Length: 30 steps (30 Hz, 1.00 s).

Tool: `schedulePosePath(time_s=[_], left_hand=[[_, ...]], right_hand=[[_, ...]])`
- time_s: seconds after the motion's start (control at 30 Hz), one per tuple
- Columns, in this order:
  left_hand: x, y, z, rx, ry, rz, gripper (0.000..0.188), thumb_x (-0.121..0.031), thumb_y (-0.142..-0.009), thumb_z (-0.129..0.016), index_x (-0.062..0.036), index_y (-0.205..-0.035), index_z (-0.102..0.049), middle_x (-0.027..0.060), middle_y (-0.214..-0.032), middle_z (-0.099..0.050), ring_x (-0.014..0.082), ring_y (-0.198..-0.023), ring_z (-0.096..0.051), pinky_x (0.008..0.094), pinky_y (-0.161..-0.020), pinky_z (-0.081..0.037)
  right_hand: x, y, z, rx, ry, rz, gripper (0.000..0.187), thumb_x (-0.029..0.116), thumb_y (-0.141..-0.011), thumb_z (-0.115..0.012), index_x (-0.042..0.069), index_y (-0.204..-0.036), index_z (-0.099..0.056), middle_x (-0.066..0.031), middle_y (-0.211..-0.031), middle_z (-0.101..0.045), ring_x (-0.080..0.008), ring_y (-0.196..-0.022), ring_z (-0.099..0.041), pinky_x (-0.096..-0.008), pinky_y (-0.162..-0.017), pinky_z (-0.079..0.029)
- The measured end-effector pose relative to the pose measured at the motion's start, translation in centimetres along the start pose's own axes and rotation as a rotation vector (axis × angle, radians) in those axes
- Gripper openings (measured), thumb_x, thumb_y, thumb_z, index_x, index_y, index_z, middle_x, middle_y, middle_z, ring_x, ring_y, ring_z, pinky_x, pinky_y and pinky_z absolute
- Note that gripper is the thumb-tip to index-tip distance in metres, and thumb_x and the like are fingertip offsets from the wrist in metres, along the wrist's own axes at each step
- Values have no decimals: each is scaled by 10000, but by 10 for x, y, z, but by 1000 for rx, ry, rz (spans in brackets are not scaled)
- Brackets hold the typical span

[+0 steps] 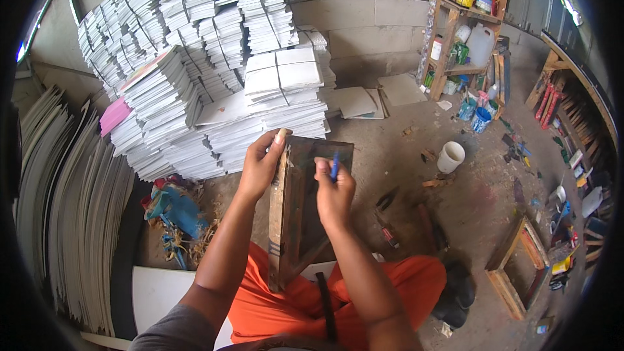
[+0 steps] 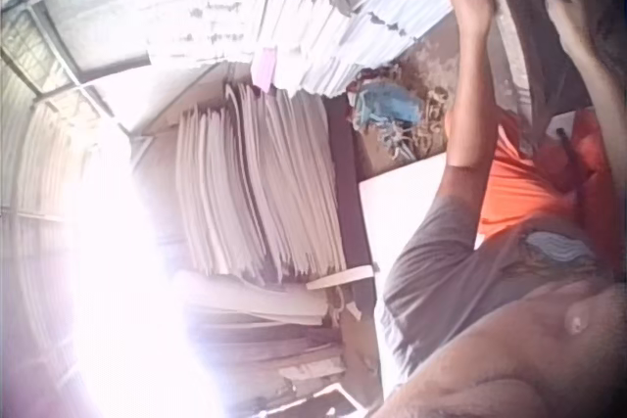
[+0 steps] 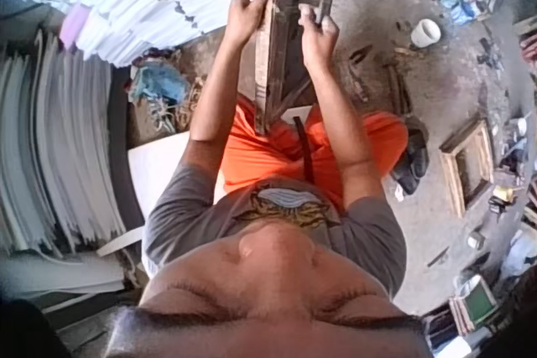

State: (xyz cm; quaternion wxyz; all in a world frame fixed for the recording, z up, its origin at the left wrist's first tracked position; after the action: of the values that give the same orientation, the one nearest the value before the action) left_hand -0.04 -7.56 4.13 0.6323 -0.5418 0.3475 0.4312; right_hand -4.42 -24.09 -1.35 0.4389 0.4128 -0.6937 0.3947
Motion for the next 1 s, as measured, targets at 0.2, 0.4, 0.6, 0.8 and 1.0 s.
schedulePosePath(time_s=[0.2,0.4,0.6,0.8,1.0], left_hand=[[3,-1,0,-25,40,42,405,-319,-1077,-636,39,-1257,-698,60,-1073,-742,102,-1017,-616,283,-929,-496],[-14,0,-4,-84,-36,115,429,-341,-1097,-594,32,-1288,-685,95,-1098,-745,120,-1028,-621,302,-937,-501],[-5,3,-3,-100,-25,53,434,-335,-1116,-554,31,-1320,-668,112,-1129,-741,133,-1049,-623,316,-961,-502],[0,2,-5,-75,45,67,431,-347,-1143,-481,21,-1263,-671,67,-1086,-712,109,-1016,-604,291,-928,-491],[3,1,-7,-89,73,64,414,-345,-1140,-490,8,-1254,-676,50,-1067,-706,101,-972,-600,283,-901,-493]], right_hand=[[33,26,-44,-18,298,505,188,171,-993,-723,-3,-1046,-675,-129,-935,-657,-286,-793,-660,-387,-713,-511],[12,11,-50,-86,274,282,254,235,-1033,-663,8,-927,-622,-158,-732,-614,-333,-667,-609,-444,-662,-480],[6,-3,-38,-7,353,171,273,261,-1052,-647,8,-950,-626,-131,-755,-645,-261,-683,-614,-398,-679,-496],[2,5,-32,65,152,274,180,196,-1041,-667,27,-1100,-683,-94,-858,-672,-226,-744,-627,-348,-739,-517],[19,16,-31,15,347,711,232,58,-946,-716,50,-1178,-720,-111,-999,-678,-270,-812,-687,-359,-739,-546]])
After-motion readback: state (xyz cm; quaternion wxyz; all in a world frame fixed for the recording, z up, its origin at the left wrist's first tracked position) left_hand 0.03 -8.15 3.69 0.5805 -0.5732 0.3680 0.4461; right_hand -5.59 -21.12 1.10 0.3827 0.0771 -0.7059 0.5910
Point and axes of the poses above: each hand's wrist, its own y-axis away from the middle knuckle, its own z-axis out of the back of the hand, x = y × z, the point moved 3 cm from there along -y, towards the middle knuckle
